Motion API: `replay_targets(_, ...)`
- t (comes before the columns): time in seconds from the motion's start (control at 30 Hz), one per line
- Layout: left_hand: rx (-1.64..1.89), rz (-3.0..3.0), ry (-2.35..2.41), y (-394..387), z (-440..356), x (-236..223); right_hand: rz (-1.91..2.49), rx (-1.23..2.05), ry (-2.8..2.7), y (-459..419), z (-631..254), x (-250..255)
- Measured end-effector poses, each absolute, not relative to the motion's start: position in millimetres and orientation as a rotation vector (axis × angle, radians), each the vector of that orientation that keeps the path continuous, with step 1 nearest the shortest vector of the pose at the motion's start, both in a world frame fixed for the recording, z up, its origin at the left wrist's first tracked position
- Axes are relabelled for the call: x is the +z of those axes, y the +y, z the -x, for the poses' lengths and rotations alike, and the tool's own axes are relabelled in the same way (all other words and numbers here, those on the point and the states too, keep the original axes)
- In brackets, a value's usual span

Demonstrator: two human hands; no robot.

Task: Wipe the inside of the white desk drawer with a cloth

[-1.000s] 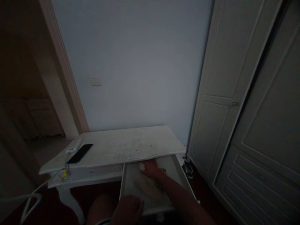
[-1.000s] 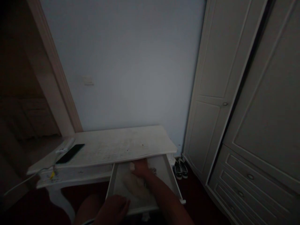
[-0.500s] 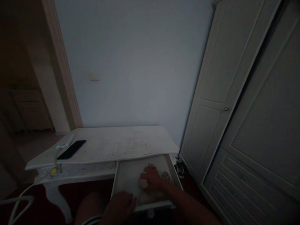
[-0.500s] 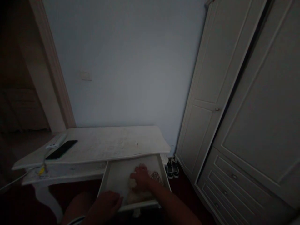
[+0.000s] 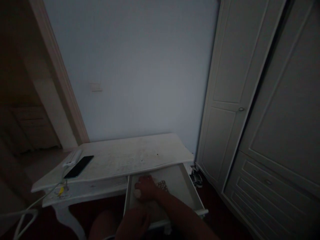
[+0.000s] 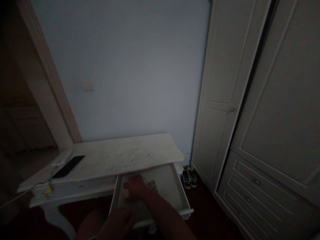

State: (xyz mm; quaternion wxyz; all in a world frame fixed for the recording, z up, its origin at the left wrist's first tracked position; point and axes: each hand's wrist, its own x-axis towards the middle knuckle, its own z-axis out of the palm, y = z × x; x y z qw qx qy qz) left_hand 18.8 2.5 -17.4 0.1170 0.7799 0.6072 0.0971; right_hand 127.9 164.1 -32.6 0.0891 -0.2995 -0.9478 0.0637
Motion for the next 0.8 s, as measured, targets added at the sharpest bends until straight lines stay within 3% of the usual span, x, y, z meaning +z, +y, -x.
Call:
replay_targets(0.5, 0.062, -2.230, 1.870, -4, -30, 10, 1.389, 0.209, -2.567, 204, -237, -13)
replay_targets(0.8, 0.179, -2.280, 1.816, 0, -25, -7, 0.833, 0.187, -2.988, 143, -189, -30)
